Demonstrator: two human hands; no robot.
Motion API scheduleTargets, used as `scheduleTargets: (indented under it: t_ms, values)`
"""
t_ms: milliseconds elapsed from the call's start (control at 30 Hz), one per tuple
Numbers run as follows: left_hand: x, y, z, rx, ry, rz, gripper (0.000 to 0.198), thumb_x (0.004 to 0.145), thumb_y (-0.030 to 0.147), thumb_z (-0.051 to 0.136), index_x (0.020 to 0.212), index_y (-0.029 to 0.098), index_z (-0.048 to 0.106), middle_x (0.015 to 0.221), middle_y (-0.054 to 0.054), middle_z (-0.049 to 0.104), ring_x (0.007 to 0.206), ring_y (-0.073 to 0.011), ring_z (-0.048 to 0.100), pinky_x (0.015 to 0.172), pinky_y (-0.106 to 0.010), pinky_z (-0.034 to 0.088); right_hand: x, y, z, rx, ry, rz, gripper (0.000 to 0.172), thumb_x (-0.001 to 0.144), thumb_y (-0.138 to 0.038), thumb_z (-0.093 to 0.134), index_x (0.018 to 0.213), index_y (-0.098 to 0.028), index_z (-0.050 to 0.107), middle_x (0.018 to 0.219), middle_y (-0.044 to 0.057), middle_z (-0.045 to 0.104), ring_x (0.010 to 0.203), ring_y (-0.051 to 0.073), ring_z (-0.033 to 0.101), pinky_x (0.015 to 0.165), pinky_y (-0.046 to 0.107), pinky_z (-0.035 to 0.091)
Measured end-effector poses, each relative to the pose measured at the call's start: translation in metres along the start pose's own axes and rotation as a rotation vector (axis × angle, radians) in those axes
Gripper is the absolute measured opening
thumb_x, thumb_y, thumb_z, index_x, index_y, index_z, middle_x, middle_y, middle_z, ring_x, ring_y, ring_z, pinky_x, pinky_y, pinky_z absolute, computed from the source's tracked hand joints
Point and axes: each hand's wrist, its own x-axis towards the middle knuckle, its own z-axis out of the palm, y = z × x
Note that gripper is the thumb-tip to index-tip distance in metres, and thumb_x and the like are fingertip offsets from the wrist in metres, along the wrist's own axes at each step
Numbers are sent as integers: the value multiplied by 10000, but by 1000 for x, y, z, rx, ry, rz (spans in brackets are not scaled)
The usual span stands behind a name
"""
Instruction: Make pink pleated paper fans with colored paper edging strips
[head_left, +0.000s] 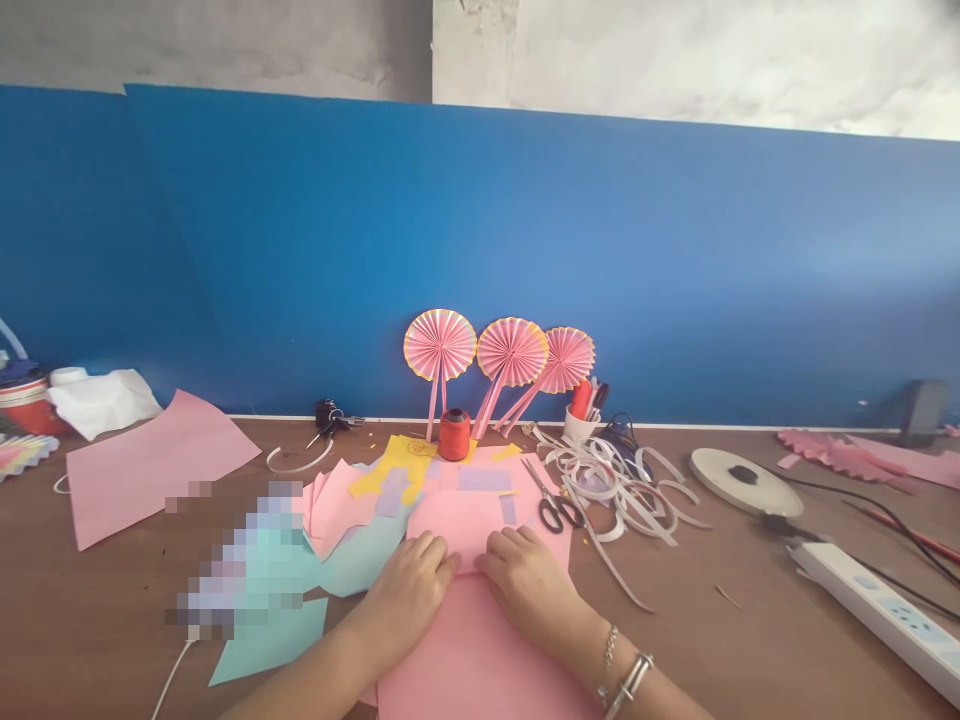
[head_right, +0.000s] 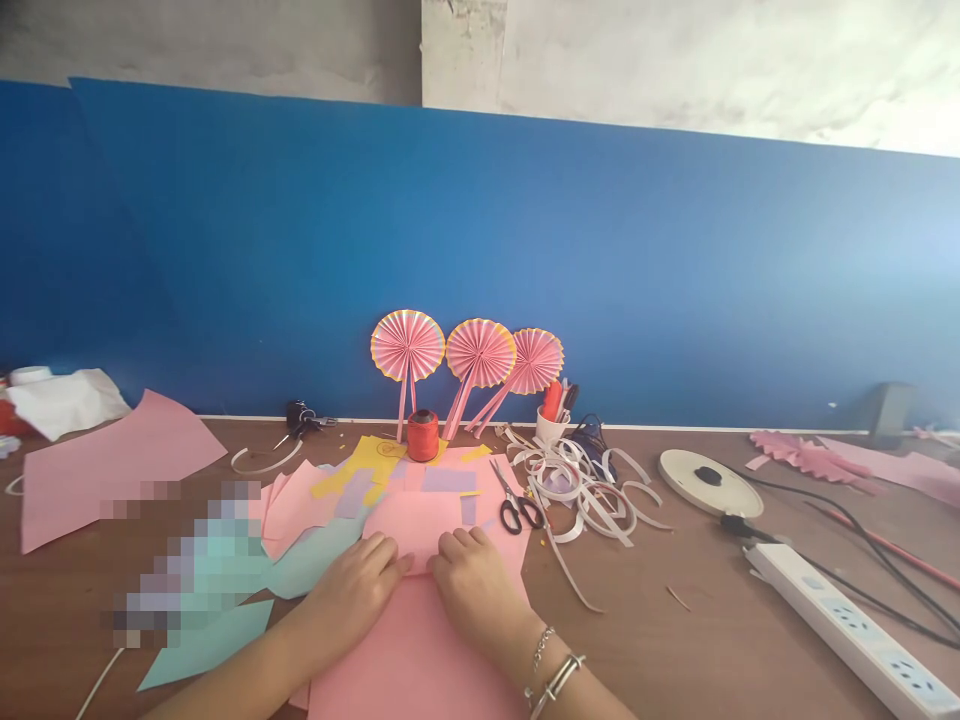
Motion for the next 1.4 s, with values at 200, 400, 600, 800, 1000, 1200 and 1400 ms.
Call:
scheduleTargets:
  t_ms: [200,400,600,800,1000,1200,1400]
  values:
    - [-2,-7,-12,-343,-76,-166,210,887,77,418,801,178,582,848,-29,617,809,-171,570,694,-269,449,-3,5,-9,210,-44,79,266,797,-22,422,910,-166,616,839,56,614,772,178,517,699,290,358]
    - [-3,-10,-21,-446,-97,-178,218,878,106,419,811,198,604,867,-22,629,840,-167,581,720,-265,449,-6,11,-6,294,20,56,230,771,-26,429,797,-181,597,785,34,585,752,161,511,700,268,372]
    - [-6,-8,-16,-300,-111,-131,269,877,62,370,783,191,587,823,-27,611,780,-174,569,657,-271,425,-11,9,-11,206,-20,33,320,613,15,438,787,-187,613,829,46,561,800,187,500,698,288,370]
    - [-7,-9,-10,-236,-133,-99,303,829,-15,353,789,188,575,808,-27,613,758,-180,568,634,-278,413,-11,8,-15,224,-64,72,335,640,30,402,822,-173,597,785,44,569,743,172,515,665,273,373]
    - [-7,-10,-20,-307,-118,-113,290,897,88,354,792,202,599,789,-28,613,761,-175,577,646,-266,415,-10,8,-20,258,-69,83,259,672,31,408,709,-169,568,730,33,582,700,157,520,635,253,374]
    - [-7,-15,-22,-433,-121,-189,285,896,133,381,857,221,649,841,-19,641,811,-172,598,674,-265,422,-9,17,-15,517,27,85,330,692,40,410,777,-180,640,781,30,627,753,147,558,681,238,428]
    - [-7,-16,-18,-471,-108,-253,295,891,130,373,860,220,653,871,-26,640,853,-176,602,715,-269,436,-7,19,-10,660,58,156,381,709,40,395,858,-189,661,847,39,629,816,153,574,726,254,442]
